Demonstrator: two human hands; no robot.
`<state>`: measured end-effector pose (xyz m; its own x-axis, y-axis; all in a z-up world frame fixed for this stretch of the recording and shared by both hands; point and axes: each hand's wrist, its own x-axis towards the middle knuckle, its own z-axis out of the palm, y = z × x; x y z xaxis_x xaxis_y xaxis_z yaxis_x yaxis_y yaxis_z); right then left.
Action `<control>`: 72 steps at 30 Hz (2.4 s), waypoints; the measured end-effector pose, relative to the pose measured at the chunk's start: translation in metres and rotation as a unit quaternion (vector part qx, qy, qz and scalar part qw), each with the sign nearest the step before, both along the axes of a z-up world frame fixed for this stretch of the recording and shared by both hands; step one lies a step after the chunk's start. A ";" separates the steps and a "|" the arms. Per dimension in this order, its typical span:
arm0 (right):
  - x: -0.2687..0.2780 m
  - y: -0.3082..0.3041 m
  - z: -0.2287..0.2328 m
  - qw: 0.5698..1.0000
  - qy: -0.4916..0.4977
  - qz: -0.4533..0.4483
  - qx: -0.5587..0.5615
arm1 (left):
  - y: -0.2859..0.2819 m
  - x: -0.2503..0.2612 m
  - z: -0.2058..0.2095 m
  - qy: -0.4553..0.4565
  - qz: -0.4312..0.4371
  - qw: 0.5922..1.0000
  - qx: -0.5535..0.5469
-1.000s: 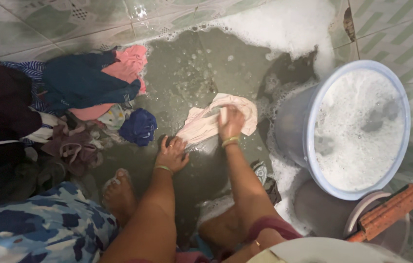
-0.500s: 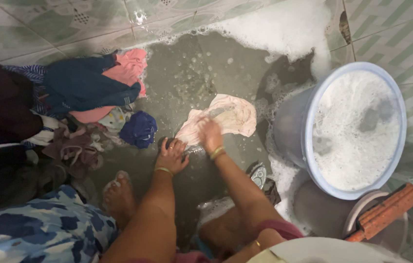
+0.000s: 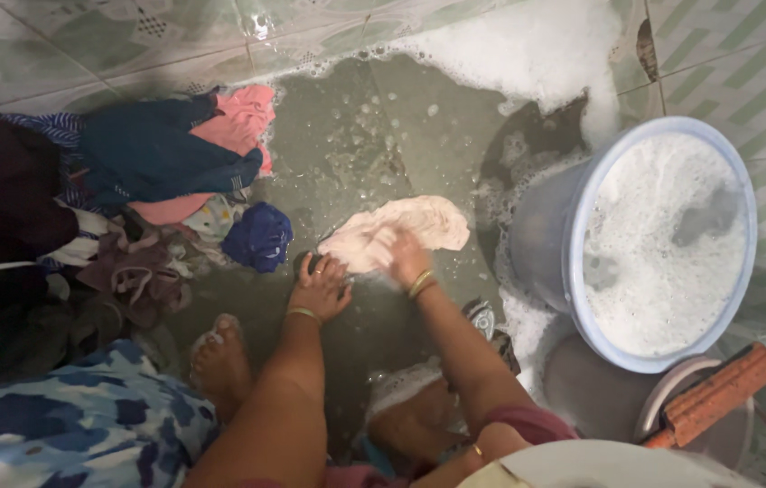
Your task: The person sits on a tiled floor and hand-washes clothes using a bar of soap and soapy water. They scrub a light-colored garment and then a dark garment, repeatedly rubbing and rinsing them in the water.
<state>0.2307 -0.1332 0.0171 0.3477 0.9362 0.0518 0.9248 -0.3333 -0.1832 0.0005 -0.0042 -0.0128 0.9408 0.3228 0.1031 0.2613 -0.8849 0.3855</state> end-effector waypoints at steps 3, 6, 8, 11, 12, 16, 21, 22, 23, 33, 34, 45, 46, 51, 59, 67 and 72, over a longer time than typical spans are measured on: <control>0.045 0.011 0.004 0.957 -0.005 -0.272 0.106 | -0.001 -0.001 -0.001 0.031 -0.009 0.999 -0.018; 0.016 0.031 -0.002 0.953 -0.015 -0.272 0.133 | 0.001 0.001 0.006 0.014 -0.005 1.000 -0.014; -0.033 0.034 0.003 0.995 0.057 -0.061 0.057 | 0.005 0.004 0.015 0.021 -0.005 1.000 -0.002; -0.031 0.022 0.010 0.991 0.031 -0.121 0.039 | 0.003 0.001 0.033 0.056 -0.012 0.998 -0.006; -0.019 0.016 0.011 0.973 0.024 -0.221 0.069 | 0.009 0.005 0.038 0.066 -0.015 0.998 -0.004; 0.013 -0.057 0.031 0.880 -0.103 -0.433 0.165 | 0.014 0.007 0.057 0.078 -0.018 0.996 -0.046; -0.059 -0.132 0.068 0.812 -0.275 -0.513 0.041 | 0.019 0.002 0.066 0.045 -0.034 0.998 -0.030; -0.074 -0.136 0.072 0.791 -0.213 -0.573 -0.014 | 0.020 0.000 0.066 0.034 -0.062 0.997 -0.030; -0.093 -0.135 0.072 0.761 -0.149 -0.628 -0.069 | 0.021 -0.002 0.066 0.023 -0.091 0.995 -0.030; -0.080 -0.058 0.087 0.850 -0.014 -0.520 -0.087 | -0.018 0.020 0.052 0.104 -0.286 0.927 -0.219; -0.067 -0.050 0.083 0.836 0.001 -0.539 -0.105 | -0.010 0.024 0.052 0.101 -0.219 0.943 -0.229; 0.027 -0.030 0.074 0.907 -0.074 -0.403 -0.096 | 0.047 -0.006 0.074 0.123 -0.383 0.915 0.041; 0.030 -0.021 0.079 0.917 0.005 -0.399 -0.031 | 0.047 -0.004 0.074 0.127 -0.392 0.910 0.040; -0.047 0.016 0.098 0.989 0.061 -0.012 -0.136 | 0.047 0.004 0.066 0.170 -0.451 0.876 -0.023; -0.011 -0.008 0.081 0.995 -0.004 0.072 -0.065 | 0.044 -0.002 0.036 0.047 -0.488 0.867 -0.087; -0.009 -0.019 0.058 0.999 0.024 0.024 -0.028 | 0.040 -0.003 0.036 0.076 -0.463 0.868 -0.159; -0.007 0.005 0.079 0.999 0.026 -0.041 -0.009 | 0.045 -0.003 0.032 0.119 -0.472 0.861 -0.146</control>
